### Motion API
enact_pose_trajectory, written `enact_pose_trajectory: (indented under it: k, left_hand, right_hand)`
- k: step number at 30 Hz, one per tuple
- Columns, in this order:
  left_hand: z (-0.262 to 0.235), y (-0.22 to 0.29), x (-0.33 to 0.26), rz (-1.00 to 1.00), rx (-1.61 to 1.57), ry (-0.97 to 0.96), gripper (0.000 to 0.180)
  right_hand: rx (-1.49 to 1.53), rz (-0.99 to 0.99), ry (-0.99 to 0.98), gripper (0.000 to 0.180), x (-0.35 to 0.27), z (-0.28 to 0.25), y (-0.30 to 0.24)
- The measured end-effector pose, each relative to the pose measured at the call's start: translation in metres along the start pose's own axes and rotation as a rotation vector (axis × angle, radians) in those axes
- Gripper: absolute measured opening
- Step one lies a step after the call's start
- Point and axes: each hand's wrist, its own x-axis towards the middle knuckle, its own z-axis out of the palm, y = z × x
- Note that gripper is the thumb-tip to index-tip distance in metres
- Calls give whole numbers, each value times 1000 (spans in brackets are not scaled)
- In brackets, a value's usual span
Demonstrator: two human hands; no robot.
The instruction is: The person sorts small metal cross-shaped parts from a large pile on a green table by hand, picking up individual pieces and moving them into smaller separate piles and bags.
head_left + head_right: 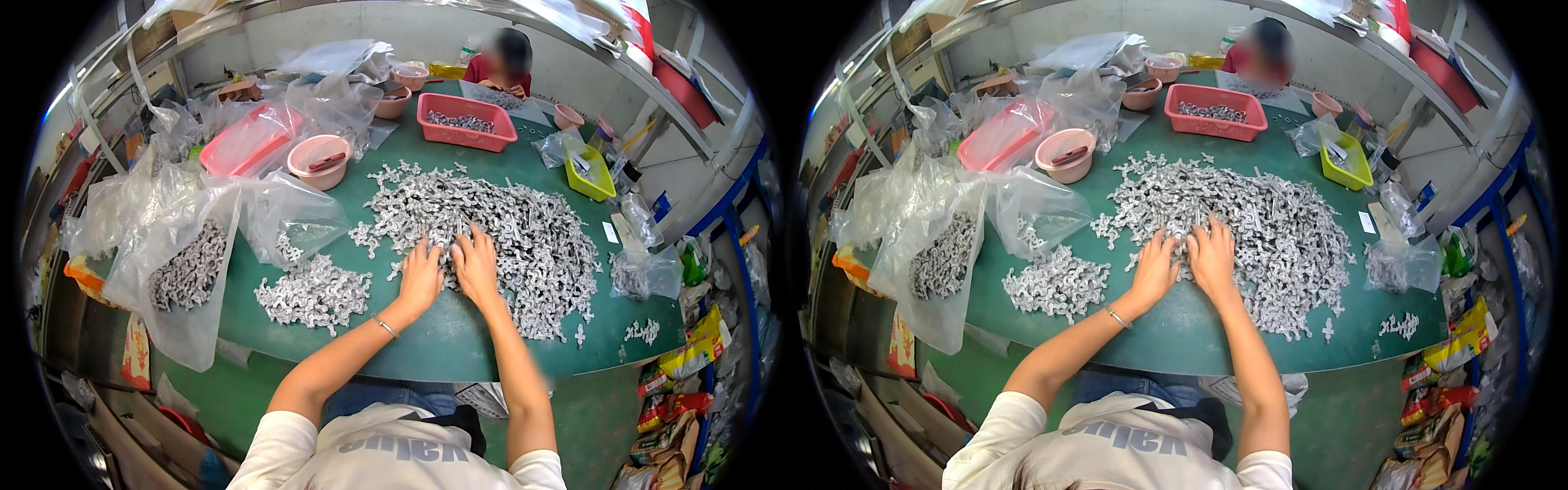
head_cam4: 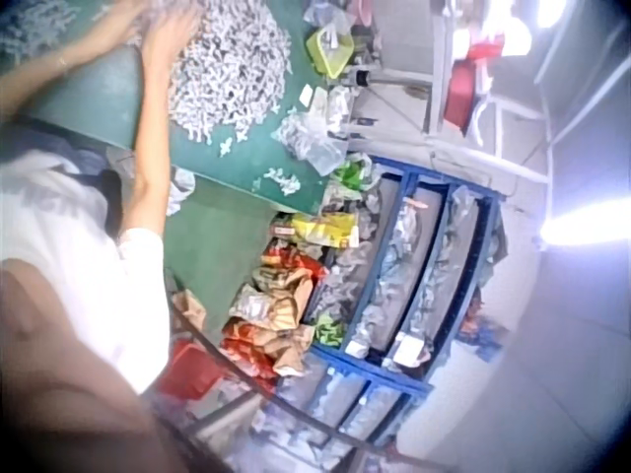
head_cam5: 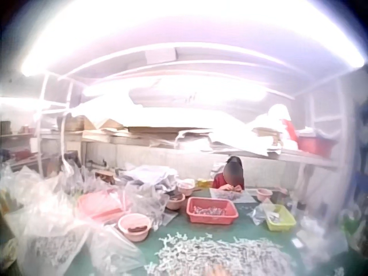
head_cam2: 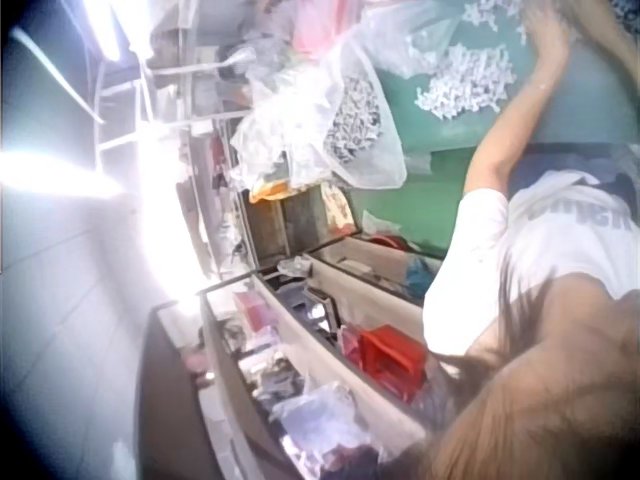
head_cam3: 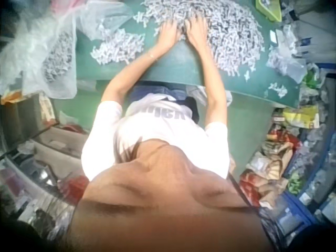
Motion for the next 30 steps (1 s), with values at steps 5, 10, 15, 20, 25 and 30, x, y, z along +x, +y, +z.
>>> enact_pose_trajectory:
  k: [5, 10, 15, 20, 25, 30]
  left_hand:
    - [-12, -6, -26, 117, -56, -46, 38]
    - [-36, 3, -59, 208, -161, -191, 34]
    - [-57, 7, -85, 235, -223, -340, 32]
    - [-75, 16, -90, 221, -199, -298, 37]
    - [-72, 23, -95, 209, -99, -333, 36]
    - [-64, 15, -90, 174, -104, -305, 38]
  right_hand:
    - [-43, -103, -32, 21, -29, -18, -23]
    - [74, -38, -215, 24, -65, -40, -31]
    - [244, -33, -290, 20, -85, -67, -38]
    - [116, 55, -69, 18, -63, -71, -14]
    - [-9, -21, -81, 21, -18, -36, -14]
    - [-35, -48, -182, 10, -12, -22, 1]
